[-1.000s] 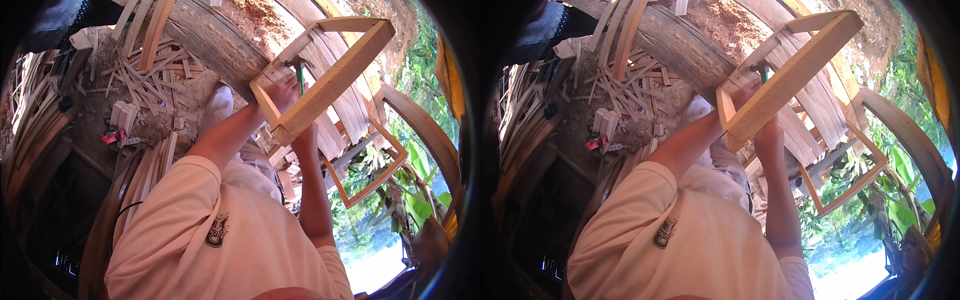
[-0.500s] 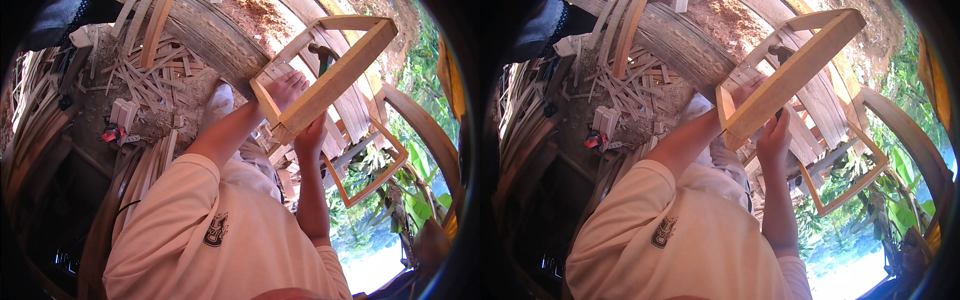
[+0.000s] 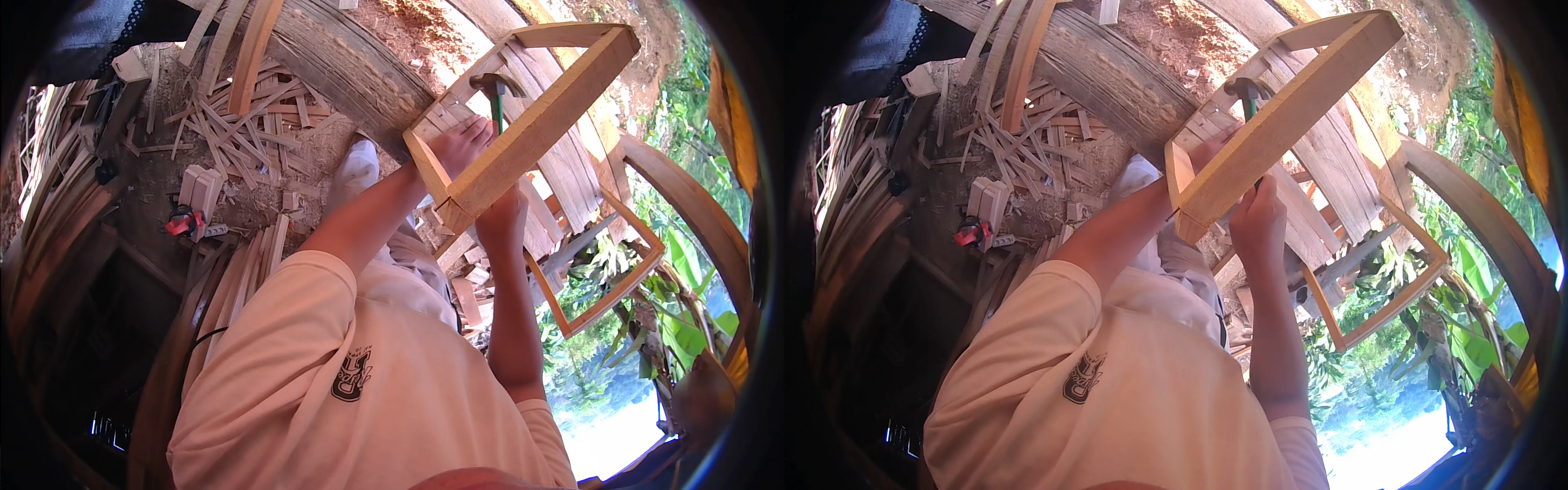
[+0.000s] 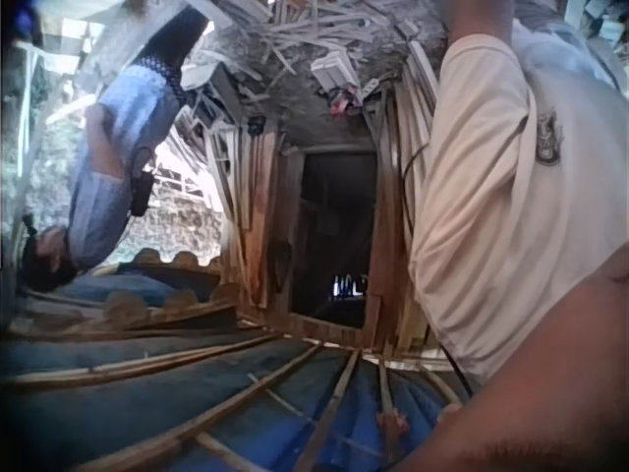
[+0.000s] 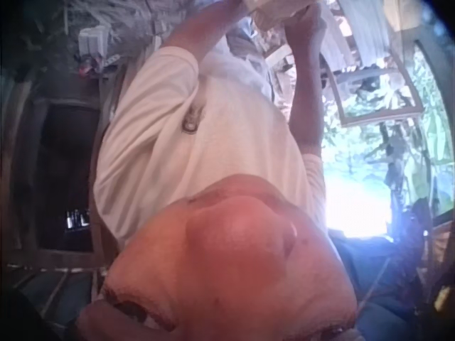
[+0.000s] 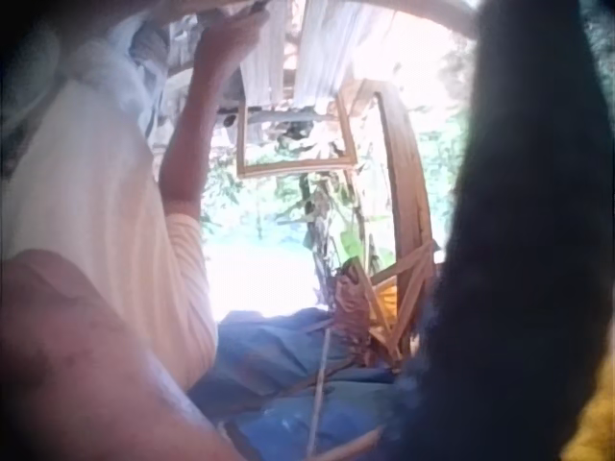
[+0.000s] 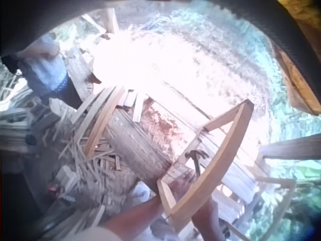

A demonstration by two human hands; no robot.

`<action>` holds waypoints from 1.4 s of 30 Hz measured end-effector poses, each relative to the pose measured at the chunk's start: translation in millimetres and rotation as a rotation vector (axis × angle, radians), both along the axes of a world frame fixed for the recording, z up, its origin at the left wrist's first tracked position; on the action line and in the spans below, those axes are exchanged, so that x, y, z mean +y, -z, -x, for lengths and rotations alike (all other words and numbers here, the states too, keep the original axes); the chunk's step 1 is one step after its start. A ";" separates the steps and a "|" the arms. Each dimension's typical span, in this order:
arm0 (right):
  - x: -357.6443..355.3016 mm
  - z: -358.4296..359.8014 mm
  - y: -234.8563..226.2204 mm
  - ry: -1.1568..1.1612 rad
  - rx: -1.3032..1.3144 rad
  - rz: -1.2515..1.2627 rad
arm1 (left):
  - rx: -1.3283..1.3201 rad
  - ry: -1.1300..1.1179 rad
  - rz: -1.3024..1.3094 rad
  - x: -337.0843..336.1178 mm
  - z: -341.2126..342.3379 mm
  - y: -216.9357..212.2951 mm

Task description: The person assembles a wooden chair frame by hand, using a hammer to drive nails into the joints. They position wooden slats and side rails, aligning them before securing them with nails. The task involves repetitive hammering and manual alignment of the wooden components.

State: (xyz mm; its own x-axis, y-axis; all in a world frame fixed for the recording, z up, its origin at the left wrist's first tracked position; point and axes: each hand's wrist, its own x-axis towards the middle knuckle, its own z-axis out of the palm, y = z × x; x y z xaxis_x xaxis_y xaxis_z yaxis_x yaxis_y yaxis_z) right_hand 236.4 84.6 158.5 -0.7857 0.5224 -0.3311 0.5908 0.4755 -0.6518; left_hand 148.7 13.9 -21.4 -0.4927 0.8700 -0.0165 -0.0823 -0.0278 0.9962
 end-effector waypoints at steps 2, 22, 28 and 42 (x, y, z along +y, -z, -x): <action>-3.0 -7.3 10.5 0.048 0.046 -0.032 | 1.166 0.136 0.146 -1.5 21.9 -26.1; -15.6 -16.9 26.3 -0.010 -0.041 -0.062 | 0.799 -0.013 0.114 3.3 14.0 -19.3; -3.5 -0.4 2.5 0.104 0.044 -0.074 | -0.623 0.040 -0.110 6.6 0.0 16.3; -0.9 -26.6 48.0 -0.237 -0.187 -0.138 | -0.074 0.050 -0.054 6.5 14.3 -9.0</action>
State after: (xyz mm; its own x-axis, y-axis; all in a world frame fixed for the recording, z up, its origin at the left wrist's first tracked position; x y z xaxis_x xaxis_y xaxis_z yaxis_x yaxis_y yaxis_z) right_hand 262.9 83.7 110.5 -0.8232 0.3827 -0.4195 0.5565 0.6903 -0.4624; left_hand 134.3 20.3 -12.4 -0.4475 0.8943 -0.0032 -0.1579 -0.0755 0.9846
